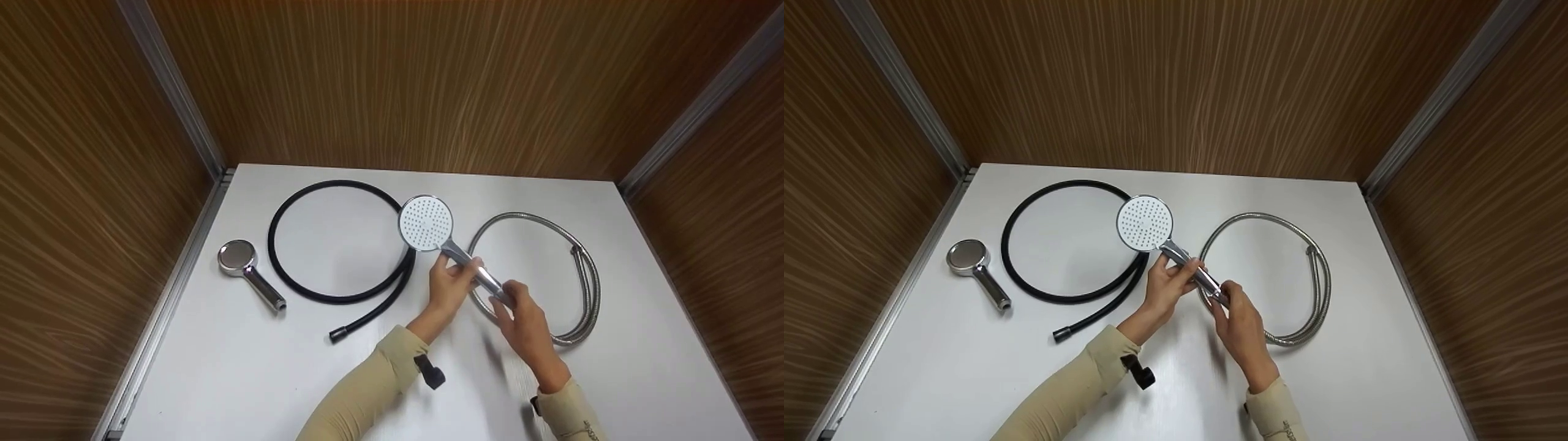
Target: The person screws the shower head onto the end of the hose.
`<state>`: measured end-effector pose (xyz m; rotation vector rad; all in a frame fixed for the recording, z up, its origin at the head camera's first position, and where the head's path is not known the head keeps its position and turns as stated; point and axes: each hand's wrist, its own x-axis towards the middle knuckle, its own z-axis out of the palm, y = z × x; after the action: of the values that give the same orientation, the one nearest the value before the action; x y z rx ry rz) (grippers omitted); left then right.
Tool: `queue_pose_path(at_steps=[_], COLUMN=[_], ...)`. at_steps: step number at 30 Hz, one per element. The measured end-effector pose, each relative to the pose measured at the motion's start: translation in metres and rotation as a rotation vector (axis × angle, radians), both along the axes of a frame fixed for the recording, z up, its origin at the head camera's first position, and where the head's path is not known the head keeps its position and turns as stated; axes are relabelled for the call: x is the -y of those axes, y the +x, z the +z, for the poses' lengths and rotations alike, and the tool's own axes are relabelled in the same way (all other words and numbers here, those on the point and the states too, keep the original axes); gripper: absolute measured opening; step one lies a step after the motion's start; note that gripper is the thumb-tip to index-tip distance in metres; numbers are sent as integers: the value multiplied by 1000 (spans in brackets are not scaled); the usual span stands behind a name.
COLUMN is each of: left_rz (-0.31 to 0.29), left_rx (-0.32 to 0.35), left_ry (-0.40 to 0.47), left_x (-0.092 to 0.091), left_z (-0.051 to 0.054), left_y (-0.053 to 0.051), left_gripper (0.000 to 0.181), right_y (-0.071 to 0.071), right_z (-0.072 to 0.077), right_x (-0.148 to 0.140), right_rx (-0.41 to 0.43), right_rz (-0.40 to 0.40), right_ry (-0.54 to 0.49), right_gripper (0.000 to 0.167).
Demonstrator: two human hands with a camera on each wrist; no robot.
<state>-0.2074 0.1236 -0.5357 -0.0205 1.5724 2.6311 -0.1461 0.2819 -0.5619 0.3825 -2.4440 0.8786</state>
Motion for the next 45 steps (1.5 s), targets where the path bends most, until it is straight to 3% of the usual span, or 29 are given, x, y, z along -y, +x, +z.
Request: queue_pose_path(at_steps=[9, 19, 30, 37, 45], left_rz=[4, -23, -8, -15, -34], left_rx=[0, 9, 34, 34, 4], left_ry=[31, -39, -12, -19, -32], left_x=[-1, 1, -1, 0, 2], left_z=[1, 2, 3, 3, 5], left_y=[0, 1, 0, 1, 1], left_gripper=[37, 44, 43, 50, 51], right_y=[0, 1, -2, 0, -1], right_z=[-1, -1, 0, 2, 0], right_x=[-1, -2, -2, -3, -3], right_rx=[-23, -43, -63, -26, -48], right_rz=[-26, -8, 18, 17, 22], right_ry=[34, 73, 32, 30, 63], right_gripper=[33, 30, 40, 37, 34])
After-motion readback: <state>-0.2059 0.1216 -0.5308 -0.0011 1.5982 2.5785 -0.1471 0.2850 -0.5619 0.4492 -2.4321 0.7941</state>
